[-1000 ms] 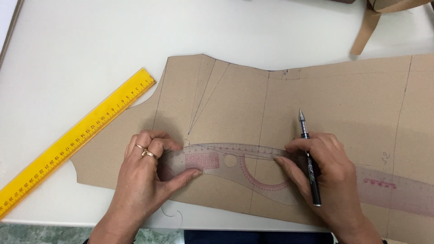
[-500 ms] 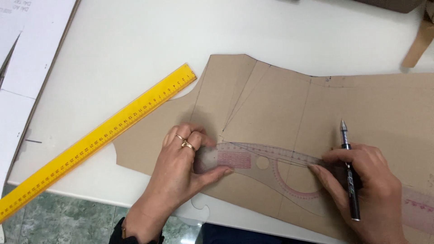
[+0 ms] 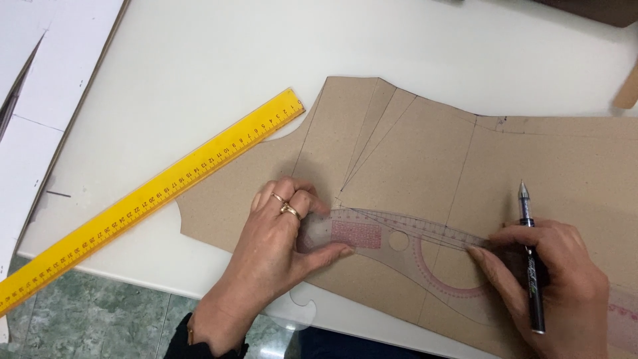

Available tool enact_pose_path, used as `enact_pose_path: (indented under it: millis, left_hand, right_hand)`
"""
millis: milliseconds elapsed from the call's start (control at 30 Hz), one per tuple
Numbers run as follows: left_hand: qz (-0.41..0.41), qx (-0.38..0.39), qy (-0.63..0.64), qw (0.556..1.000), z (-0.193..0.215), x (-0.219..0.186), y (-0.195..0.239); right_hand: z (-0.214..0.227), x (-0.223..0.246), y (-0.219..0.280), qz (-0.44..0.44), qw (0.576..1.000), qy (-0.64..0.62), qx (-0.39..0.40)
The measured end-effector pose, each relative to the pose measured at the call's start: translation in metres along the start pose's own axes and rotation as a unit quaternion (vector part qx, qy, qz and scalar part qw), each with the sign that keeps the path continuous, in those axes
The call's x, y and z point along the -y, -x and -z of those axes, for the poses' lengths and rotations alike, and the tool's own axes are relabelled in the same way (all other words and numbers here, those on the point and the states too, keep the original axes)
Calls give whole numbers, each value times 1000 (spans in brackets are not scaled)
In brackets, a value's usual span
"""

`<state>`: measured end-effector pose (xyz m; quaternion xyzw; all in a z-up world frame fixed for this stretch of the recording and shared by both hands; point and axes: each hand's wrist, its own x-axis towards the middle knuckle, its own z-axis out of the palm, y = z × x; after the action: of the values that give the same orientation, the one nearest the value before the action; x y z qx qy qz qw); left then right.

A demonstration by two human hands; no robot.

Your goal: The person cuts a piece of brown cardboard along a drawn line using scissors. They then use a yellow ruler and a curved French curve ruler to draw straight and curved lines on the cardboard with a pen.

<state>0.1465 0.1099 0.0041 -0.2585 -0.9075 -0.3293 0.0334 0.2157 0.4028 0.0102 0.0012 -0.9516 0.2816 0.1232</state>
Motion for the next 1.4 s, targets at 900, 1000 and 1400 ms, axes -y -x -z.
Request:
enact_pose_path:
  millis: [900,1000,1400]
  left_hand:
    - [-34,42,-167,984,-7,-36,8]
    - [-47,20,-182,982,-23,-51,14]
    - [26,-143,-195,970,-62,-69,21]
  right_hand:
    - [-1,-1,0,8,1000,5,0]
    - [0,-1,-1,4,1000,4,4]
    - [2,0,-4,2,1000,10,10]
